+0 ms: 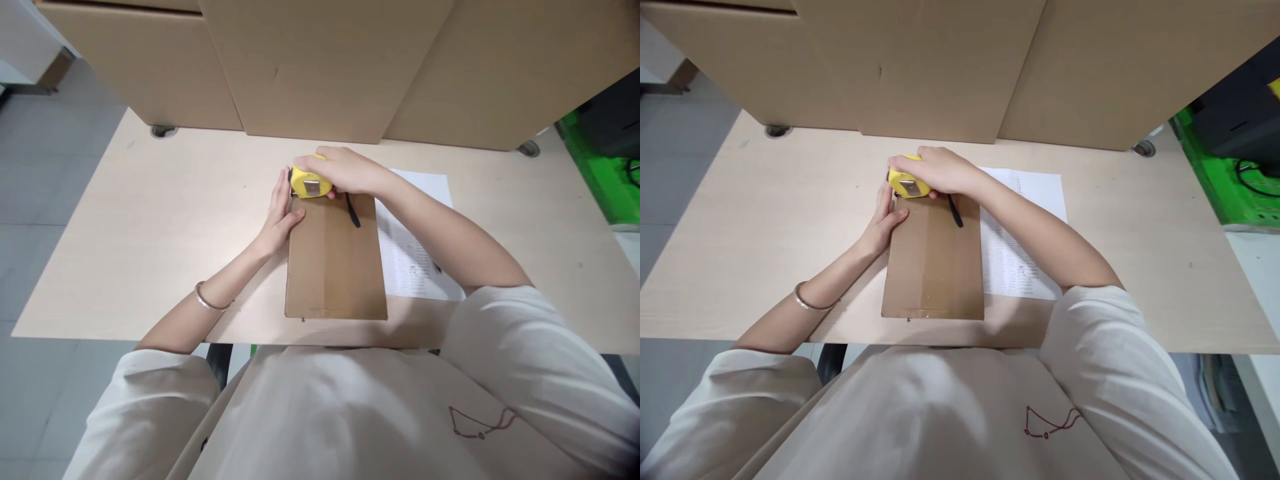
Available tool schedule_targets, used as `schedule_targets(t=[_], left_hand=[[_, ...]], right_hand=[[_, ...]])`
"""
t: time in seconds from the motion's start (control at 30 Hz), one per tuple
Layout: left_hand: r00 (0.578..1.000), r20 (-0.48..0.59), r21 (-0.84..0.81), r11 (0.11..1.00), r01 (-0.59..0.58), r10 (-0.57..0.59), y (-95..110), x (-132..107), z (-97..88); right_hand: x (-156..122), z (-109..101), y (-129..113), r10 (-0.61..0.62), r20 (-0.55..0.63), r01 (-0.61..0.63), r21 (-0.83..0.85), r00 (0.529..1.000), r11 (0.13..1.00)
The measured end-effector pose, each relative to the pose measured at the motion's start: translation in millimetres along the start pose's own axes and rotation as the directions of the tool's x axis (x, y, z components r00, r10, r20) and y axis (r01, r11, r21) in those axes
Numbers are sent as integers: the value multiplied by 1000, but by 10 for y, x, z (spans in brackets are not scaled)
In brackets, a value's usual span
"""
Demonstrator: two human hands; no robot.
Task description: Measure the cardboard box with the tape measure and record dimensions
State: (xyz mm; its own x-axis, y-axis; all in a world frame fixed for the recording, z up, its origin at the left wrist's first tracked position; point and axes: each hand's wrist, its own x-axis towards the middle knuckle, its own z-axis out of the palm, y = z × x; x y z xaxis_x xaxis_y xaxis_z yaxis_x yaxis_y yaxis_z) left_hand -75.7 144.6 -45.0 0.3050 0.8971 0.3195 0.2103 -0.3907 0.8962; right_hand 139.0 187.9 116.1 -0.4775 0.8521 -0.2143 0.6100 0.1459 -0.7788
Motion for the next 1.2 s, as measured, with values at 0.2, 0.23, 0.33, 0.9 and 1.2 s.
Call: schedule_targets(t=[0.2, 0.23, 0.33, 0.9, 1.2], left_hand=[[998, 35, 16, 999, 49, -49, 92, -21, -31], [998, 39, 6, 999, 51, -51, 100, -24, -32], [997, 46, -14, 998, 59, -59, 109, -28, -40], [994, 94, -51, 997, 59, -55, 79, -14, -32], [997, 41, -275, 959, 68, -59, -120, -87, 80]], right_hand=[[-378, -468, 498, 56, -79, -48, 105, 995, 993], [-463, -564, 596, 67, -88, -56, 123, 994, 991], [-670, -781, 854, 112, -82, -100, 138, 990, 985], [-674, -787, 939, 147, -76, -136, 134, 986, 982], [-378, -498, 122, 3, -3, -3, -57, 1000, 998]])
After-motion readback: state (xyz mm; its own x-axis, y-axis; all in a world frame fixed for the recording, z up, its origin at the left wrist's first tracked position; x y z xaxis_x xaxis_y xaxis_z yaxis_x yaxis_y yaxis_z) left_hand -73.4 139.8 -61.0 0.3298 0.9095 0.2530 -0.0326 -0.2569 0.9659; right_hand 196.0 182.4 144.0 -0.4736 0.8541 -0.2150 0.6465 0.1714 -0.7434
